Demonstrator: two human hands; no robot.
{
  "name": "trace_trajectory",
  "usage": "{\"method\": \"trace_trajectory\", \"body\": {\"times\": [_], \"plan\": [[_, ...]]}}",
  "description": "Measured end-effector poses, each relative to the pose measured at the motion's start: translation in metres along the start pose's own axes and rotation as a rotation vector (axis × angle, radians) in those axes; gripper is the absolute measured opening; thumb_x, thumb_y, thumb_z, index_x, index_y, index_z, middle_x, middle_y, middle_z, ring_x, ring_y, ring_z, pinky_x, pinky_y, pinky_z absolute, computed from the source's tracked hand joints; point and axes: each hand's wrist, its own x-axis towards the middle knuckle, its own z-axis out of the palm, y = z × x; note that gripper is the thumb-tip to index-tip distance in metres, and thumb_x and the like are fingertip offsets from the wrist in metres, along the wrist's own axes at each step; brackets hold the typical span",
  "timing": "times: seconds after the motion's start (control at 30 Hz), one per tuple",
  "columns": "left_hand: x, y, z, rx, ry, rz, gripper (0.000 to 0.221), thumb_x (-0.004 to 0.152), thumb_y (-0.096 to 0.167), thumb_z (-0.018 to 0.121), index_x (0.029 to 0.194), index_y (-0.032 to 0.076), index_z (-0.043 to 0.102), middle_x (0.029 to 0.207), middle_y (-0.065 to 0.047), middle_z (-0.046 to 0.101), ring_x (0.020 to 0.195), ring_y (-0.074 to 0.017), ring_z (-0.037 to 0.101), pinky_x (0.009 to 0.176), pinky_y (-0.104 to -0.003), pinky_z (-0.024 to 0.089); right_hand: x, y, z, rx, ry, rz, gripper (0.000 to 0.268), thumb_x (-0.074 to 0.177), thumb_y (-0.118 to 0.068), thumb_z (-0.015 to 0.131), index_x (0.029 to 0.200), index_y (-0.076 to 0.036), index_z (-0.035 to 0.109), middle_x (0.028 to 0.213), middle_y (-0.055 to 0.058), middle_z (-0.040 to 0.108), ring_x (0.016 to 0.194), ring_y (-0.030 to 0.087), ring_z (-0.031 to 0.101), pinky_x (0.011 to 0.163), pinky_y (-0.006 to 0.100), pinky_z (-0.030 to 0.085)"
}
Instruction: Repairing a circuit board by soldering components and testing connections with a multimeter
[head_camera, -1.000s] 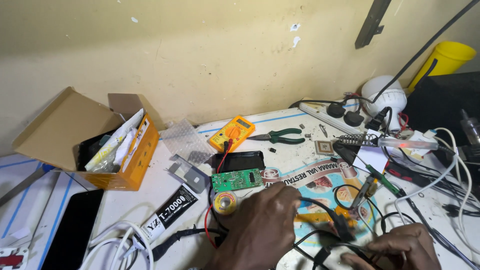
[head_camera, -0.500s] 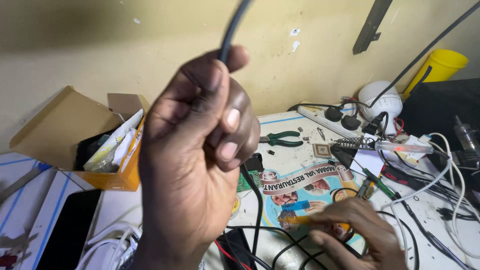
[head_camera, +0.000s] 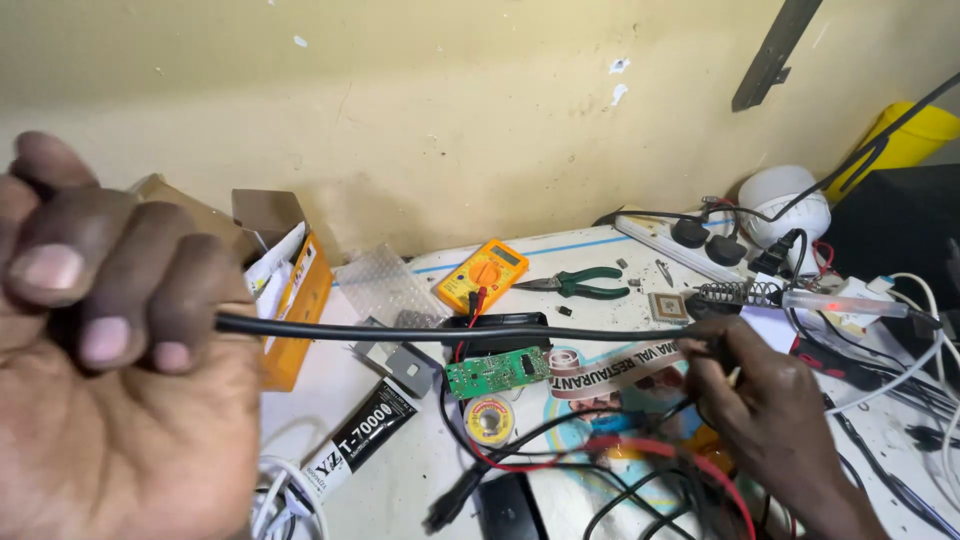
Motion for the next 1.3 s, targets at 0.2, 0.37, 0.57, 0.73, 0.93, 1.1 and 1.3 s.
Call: {"method": "trace_trajectory", "body": {"times": [0.2,0.37,0.57,0.73,0.93,1.1,1.3], "plan": [[0.007,0.028,-0.029,-0.509,-0.101,-0.082,0.027,0.080,-0.017,0.041,0.083,0.007,0.030,0.071,-0.004,0.024,0.059,-0.0185,0.026,0.054,-0.032,0.018,0.025,0.059,-0.032,0.169,0.255,0.110,0.028,0.116,-0.020,0.058,0.101,0.000,0.073,0.089,0.013,0.071,0.085,0.022,0.062,0.077,0.037,0.045],[0.005,0.018,-0.026,0.002,-0.117,-0.013,0.011,0.090,0.006,0.048,0.092,0.016,0.044,0.070,0.004,0.029,0.057,-0.0101,0.025,0.051,-0.027,0.019,0.019,0.041,-0.042,0.587,0.180,0.207,0.057,0.124,-0.046,0.037,0.117,0.004,0.064,0.087,0.019,0.065,0.055,0.026,0.050,0.045,0.036,0.037],[0.011,-0.032,0.020,0.493,0.016,-0.082,0.023,0.095,0.033,0.060,0.079,0.019,0.054,0.058,0.004,0.037,0.044,-0.0058,0.026,0.038,-0.023,0.017,0.022,0.048,-0.048,0.931,-0.007,0.125,0.065,0.122,-0.047,0.044,0.097,0.010,0.062,0.075,0.028,0.067,0.068,0.040,0.070,0.040,0.042,0.051],[-0.007,-0.117,0.051,0.579,-0.083,-0.391,0.042,0.100,0.032,0.055,0.073,0.003,0.069,0.067,-0.015,0.075,0.033,-0.0052,0.031,0.030,-0.021,0.016,0.022,-0.036,-0.055,0.582,-0.064,0.121,0.058,0.114,-0.035,0.052,0.077,0.007,0.069,0.051,0.018,0.052,0.037,0.025,0.047,0.032,0.036,0.035],[-0.028,-0.149,0.071,0.995,-0.321,-0.468,0.086,0.082,0.060,0.047,0.154,0.012,0.053,0.061,0.005,0.049,0.054,-0.0104,0.069,0.055,-0.028,0.056,0.036,-0.098,-0.045,-0.704,-0.114,-0.099,0.051,0.092,-0.043,0.052,0.133,-0.020,0.032,0.073,0.017,0.075,0.077,0.052,0.071,0.063,0.060,0.051],[-0.022,-0.152,0.060,0.695,-0.326,-0.748,0.035,0.078,0.020,0.069,0.106,0.000,0.065,0.082,-0.017,0.074,0.075,-0.0225,0.074,0.074,-0.031,0.061,0.046,-0.108,-0.042,-0.713,-0.177,-0.183,0.070,0.086,-0.027,0.052,0.149,-0.021,0.025,0.088,0.008,0.079,0.078,0.044,0.076,0.063,0.055,0.056],[-0.001,-0.129,0.046,0.412,-0.007,-0.559,0.050,0.077,0.010,0.064,0.123,-0.007,0.072,0.072,-0.019,0.068,0.061,-0.0191,0.063,0.041,-0.035,0.059,0.028,-0.099,-0.044,0.125,-0.194,-0.172,0.037,0.097,-0.021,0.060,0.134,-0.021,0.056,0.059,0.007,0.043,0.058,0.019,0.038,0.058,0.033,0.035]]}}
